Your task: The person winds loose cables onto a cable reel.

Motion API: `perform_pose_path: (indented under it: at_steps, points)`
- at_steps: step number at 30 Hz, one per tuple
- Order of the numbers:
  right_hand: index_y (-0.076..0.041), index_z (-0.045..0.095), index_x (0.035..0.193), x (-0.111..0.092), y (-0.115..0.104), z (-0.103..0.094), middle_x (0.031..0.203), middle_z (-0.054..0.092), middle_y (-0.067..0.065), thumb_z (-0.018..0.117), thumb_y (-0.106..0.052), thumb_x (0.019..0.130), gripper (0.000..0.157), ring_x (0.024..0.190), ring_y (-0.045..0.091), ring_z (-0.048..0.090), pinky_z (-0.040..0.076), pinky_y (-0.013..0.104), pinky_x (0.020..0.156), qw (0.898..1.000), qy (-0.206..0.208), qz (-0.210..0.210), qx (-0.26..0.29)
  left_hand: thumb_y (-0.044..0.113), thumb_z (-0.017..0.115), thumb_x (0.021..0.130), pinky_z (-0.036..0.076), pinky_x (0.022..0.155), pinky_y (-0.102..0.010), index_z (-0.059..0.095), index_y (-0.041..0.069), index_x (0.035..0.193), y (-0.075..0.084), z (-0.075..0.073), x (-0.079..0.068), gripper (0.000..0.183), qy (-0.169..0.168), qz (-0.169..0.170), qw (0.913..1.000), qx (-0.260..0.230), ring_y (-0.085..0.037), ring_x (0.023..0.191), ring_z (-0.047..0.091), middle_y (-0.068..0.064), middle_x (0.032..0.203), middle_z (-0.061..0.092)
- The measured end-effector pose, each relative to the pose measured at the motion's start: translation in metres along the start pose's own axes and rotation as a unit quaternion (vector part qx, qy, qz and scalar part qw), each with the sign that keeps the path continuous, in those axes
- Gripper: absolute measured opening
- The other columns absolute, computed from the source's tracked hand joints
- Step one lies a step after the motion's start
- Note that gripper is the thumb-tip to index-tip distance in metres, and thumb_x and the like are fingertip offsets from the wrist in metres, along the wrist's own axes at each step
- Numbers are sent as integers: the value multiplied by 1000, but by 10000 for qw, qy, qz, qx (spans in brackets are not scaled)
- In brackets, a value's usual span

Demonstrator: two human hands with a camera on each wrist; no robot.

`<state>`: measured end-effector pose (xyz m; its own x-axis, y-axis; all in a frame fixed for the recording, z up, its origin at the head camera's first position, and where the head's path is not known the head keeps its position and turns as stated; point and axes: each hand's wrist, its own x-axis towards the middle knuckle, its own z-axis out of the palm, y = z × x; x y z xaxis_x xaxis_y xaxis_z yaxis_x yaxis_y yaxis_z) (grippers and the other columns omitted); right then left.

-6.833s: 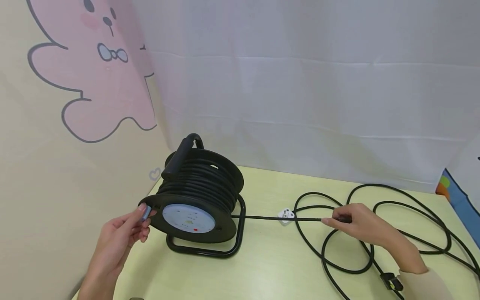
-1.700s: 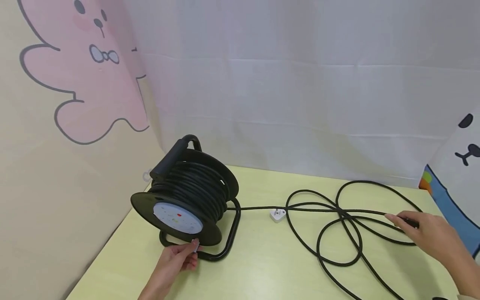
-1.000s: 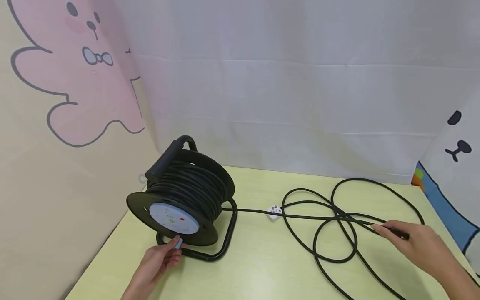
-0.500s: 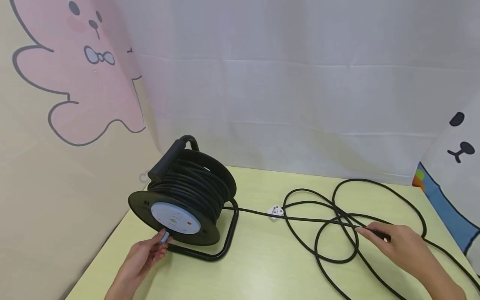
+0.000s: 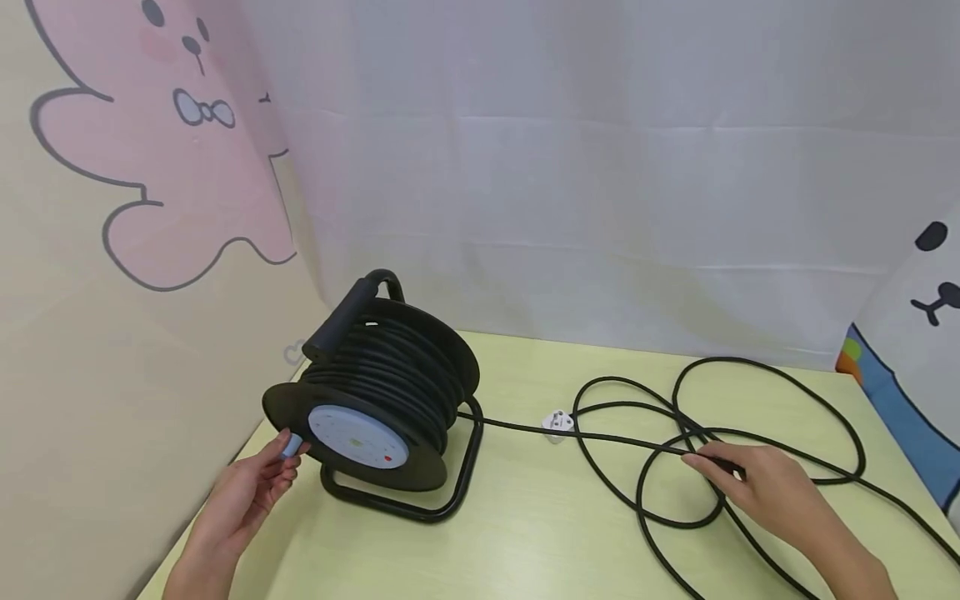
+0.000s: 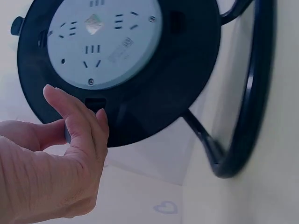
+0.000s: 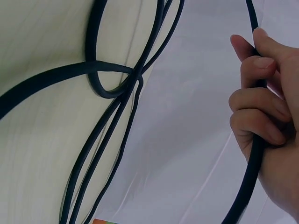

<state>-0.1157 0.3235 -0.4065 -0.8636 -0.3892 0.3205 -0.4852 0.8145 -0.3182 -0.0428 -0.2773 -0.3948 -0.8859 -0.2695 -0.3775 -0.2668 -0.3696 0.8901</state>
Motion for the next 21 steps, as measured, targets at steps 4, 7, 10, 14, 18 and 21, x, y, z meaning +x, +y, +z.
perform_pose_path:
  at_steps: [4,7,10,14,18,21]
  points:
    - [-7,79,100,-1,-1,1,85,73,-2,80,-17,90,15,55,-5,35,36,23,53,10000,-18,45,-31,25,64,105,54,62,-13,75,8,93,14,1,-5,24,-177,302,9994,-44,-3,64,59,-1,84,72]
    - [-6,79,101,-3,-1,2,86,73,-1,80,-19,91,17,56,-4,35,36,24,53,9999,-66,141,-63,26,63,105,53,61,-14,77,7,92,25,5,-12,26,-313,570,9979,-24,-4,64,58,-1,85,73]
    - [-2,79,103,-4,-1,1,87,74,3,79,-20,92,21,55,-3,35,36,24,53,9996,-81,267,-77,26,64,105,52,58,-15,78,6,91,36,14,-20,28,-370,793,9962,48,-5,62,58,-2,84,73]
    - [0,78,106,-6,-1,2,82,71,1,77,-21,94,24,53,-1,34,33,24,53,9987,-194,461,-22,27,67,103,52,56,-18,80,6,90,46,30,-32,28,-277,1008,9943,232,-8,60,58,-2,79,69]
    - [1,78,105,-5,-2,3,89,74,11,77,-21,94,25,53,-2,37,37,25,52,9986,-225,474,11,26,70,101,54,56,-20,80,4,92,51,46,-42,26,-163,1249,9906,531,-11,60,59,-3,75,65]
    - [-1,79,104,-2,-4,3,97,76,16,77,-20,94,22,56,-4,40,42,26,53,9991,-204,359,36,24,70,101,55,56,-21,79,2,95,52,54,-47,25,-157,1413,9872,720,-12,59,59,-4,74,64]
